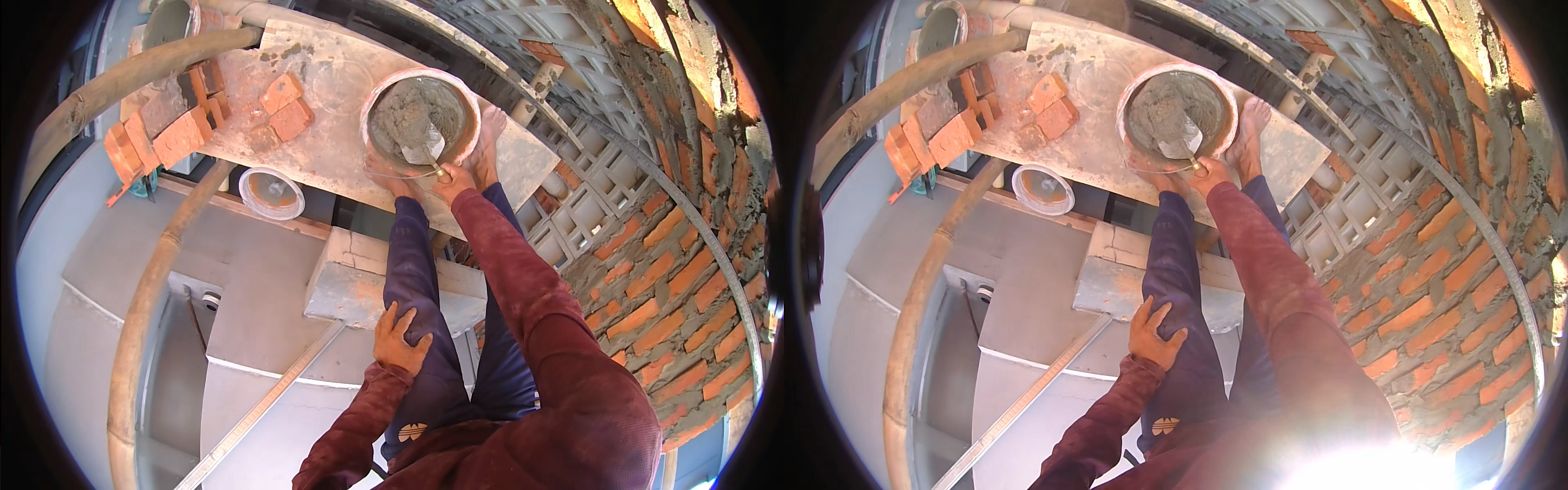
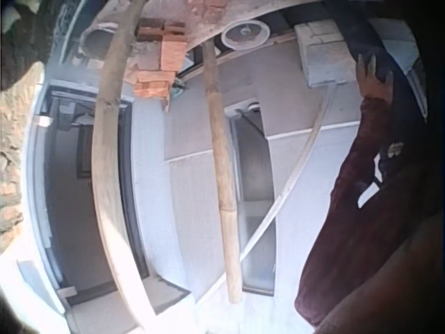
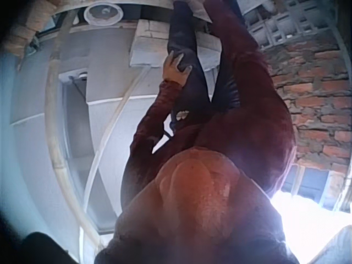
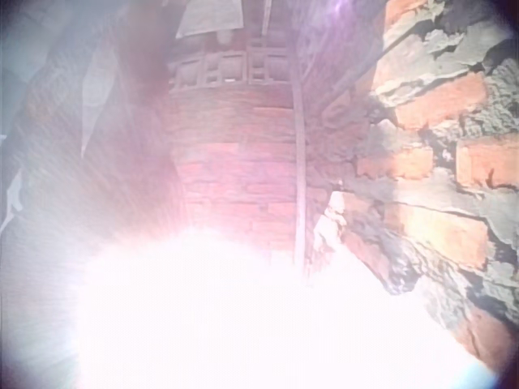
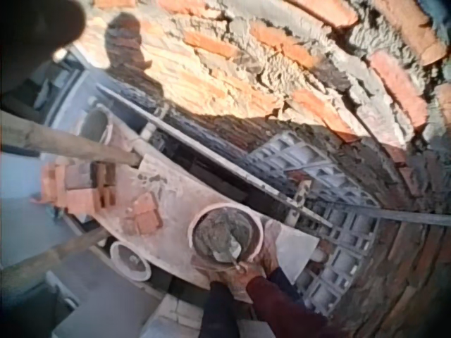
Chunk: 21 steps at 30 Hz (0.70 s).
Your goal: The person scoops mortar from a bucket using a trowel and spreads it onto a brick wall. They then pick up a brick, apply mortar to its side, and place it onto the wall, tapping it into position and scraping away excess mortar.
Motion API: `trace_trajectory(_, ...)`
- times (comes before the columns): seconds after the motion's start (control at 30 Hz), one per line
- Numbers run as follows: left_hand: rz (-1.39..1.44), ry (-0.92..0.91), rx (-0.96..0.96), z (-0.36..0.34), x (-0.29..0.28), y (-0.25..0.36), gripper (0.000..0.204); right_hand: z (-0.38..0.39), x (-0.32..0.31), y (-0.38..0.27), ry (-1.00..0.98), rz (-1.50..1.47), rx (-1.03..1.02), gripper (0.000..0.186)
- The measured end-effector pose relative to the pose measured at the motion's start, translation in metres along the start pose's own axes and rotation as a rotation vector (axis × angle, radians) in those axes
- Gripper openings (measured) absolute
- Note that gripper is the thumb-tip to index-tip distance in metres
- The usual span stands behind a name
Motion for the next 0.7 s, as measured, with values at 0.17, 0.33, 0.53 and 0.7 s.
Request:
trace_trajectory(0.17, -0.009, -0.001, 0.013, -0.001, 0.000, 0.000, 0.057, 0.029, -0.047, -0.033, -0.058, 0.206, -0.263, 0.018)
trace_trajectory(0.33, -0.026, -0.016, -0.028, 0.001, -0.003, 0.006, 0.059, 0.070, -0.085, -0.061, -0.215, 0.238, -0.182, 0.014)
trace_trajectory(0.53, -0.047, -0.041, -0.056, 0.000, -0.017, 0.013, 0.060, 0.078, -0.102, -0.082, -0.269, 0.408, -0.148, 0.020)
trace_trajectory(0.7, -0.069, 0.001, -0.046, -0.011, -0.020, 0.019, 0.059, 0.086, -0.106, -0.123, -0.258, 0.393, -0.229, 0.016)
Point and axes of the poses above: each hand's wrist, its own z-axis away from the middle knuckle, its own x-axis out of the palm, y = z × x, the point moved 2 cm from there along -z, towards the middle knuckle, and after that the axes turned 12 degrees about -z, right-handed, at the moved point
